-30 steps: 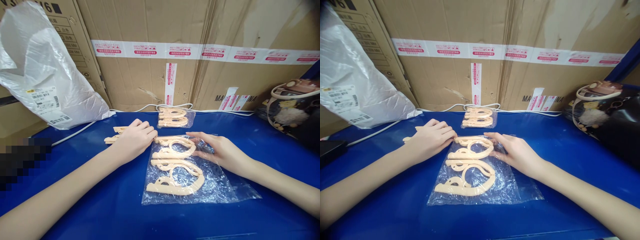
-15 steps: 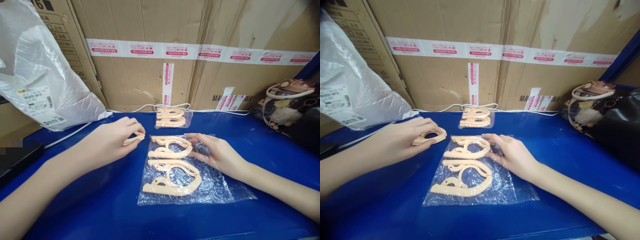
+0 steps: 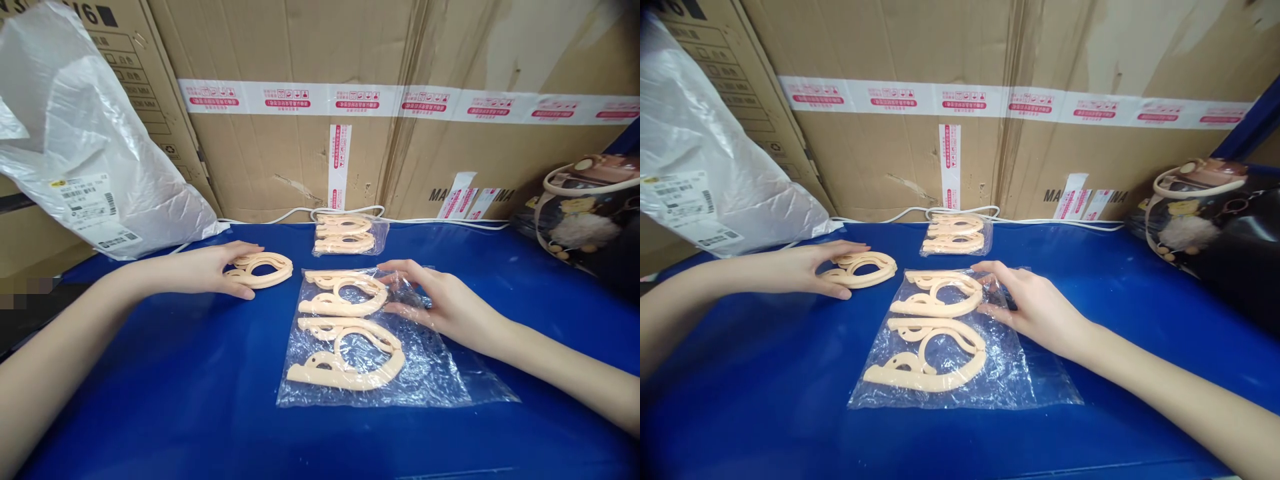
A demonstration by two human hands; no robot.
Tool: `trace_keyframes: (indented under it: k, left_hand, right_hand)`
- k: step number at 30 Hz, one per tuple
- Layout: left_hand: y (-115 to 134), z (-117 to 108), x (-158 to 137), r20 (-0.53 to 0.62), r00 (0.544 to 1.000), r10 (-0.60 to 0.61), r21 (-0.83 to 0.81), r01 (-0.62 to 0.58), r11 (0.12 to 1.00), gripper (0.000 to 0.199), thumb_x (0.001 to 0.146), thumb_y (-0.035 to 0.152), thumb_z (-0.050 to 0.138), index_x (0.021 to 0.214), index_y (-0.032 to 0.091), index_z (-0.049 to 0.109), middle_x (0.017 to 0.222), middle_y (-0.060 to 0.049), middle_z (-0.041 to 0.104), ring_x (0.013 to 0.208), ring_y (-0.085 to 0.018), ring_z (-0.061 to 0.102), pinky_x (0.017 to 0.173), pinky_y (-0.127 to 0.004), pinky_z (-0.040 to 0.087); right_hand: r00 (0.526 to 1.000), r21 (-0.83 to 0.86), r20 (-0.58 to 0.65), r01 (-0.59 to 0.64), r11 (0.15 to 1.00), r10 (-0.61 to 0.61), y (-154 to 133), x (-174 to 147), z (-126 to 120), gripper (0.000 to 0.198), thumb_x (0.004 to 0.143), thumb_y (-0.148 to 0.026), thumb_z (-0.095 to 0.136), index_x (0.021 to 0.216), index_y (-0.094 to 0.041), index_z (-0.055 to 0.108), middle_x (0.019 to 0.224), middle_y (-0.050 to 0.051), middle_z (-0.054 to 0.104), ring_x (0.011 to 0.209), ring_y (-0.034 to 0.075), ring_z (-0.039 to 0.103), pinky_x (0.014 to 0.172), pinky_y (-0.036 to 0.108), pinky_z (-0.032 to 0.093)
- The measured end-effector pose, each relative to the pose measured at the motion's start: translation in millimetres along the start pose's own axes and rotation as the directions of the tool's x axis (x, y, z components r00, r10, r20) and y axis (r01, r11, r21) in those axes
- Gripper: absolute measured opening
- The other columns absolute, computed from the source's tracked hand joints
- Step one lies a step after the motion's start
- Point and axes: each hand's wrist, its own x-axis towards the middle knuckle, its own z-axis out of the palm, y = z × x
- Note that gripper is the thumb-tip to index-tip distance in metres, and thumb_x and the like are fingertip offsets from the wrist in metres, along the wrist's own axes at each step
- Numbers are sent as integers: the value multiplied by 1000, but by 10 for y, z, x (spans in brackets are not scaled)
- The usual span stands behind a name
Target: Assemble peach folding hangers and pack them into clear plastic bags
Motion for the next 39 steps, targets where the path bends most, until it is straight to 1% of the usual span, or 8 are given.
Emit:
trace_keyframes:
  k: [7, 14, 18, 23, 26, 32, 36, 39]
  left_hand:
    - [34, -15, -25, -127, 992, -4, 14, 6, 1000, 77, 71, 60, 72, 135, 20, 55, 125, -2, 67, 106, -24, 66, 85, -26, 50]
    - [374, -40, -69, -279, 956, 88, -2, -92, 996, 76, 74, 65, 69, 135, 21, 54, 130, -8, 62, 115, -32, 60, 94, -37, 49]
    - [838, 168, -187, -505, 796, 335, 63, -353, 934, 69, 83, 61, 65, 135, 20, 48, 129, -10, 57, 116, -28, 57, 96, -38, 48]
    - [1266, 533, -298, -516, 605, 606, 269, -557, 786, 71, 84, 53, 69, 139, 16, 42, 128, -12, 57, 114, -26, 57, 94, -37, 48]
    - [1365, 644, -306, -548, 563, 618, 230, -609, 759, 71, 86, 52, 68, 138, 14, 40, 129, -14, 58, 113, -26, 58, 95, -37, 47]
    - [1394, 653, -320, -552, 609, 570, 171, -586, 792, 80, 83, 55, 70, 144, 17, 35, 136, -13, 54, 124, -29, 51, 108, -41, 40]
    - [1358, 578, -326, -563, 780, 274, -203, -451, 869, 86, 82, 67, 63, 149, 24, 30, 151, -12, 41, 134, -33, 42, 109, -47, 39]
    - [1344, 495, -302, -326, 943, 59, -584, -251, 772, 59, 85, 65, 58, 128, 24, 57, 121, -7, 65, 103, -28, 62, 82, -38, 52]
  right_hand:
    - [994, -119, -104, -56, 991, 44, 105, -32, -91, 42, 86, -9, 42, 123, -25, 53, 98, 2, 73, 86, 21, 68, 83, 43, 48]
    - [943, -219, -332, -47, 975, -28, -26, -35, -248, 28, 92, -16, 46, 116, -26, 57, 100, 6, 68, 94, 27, 64, 80, 44, 44]
    - [923, -220, -329, 129, 967, -198, -258, -73, -273, 25, 97, -26, 53, 121, -23, 55, 115, 11, 66, 106, 28, 62, 85, 43, 48]
    - [934, -145, -172, 290, 946, -312, -510, -140, -238, 55, 90, -50, 62, 134, -19, 47, 140, 18, 54, 125, 31, 56, 94, 44, 51]
    - [948, -90, -131, 280, 956, -290, -570, -155, -218, 59, 89, -51, 64, 136, -22, 45, 140, 16, 56, 125, 29, 57, 95, 43, 52]
    - [970, 25, -151, 197, 980, -191, -560, -148, -191, 63, 87, -44, 69, 139, -27, 40, 133, 11, 62, 121, 29, 59, 94, 44, 53]
    - [952, -11, -222, 212, 977, -209, -527, -158, -178, 62, 85, -40, 71, 138, -26, 41, 133, 12, 61, 120, 31, 59, 94, 45, 51]
    - [928, -23, -301, 224, 974, -220, -521, -161, -180, 63, 84, -38, 73, 137, -27, 40, 133, 13, 60, 119, 31, 59, 92, 44, 51]
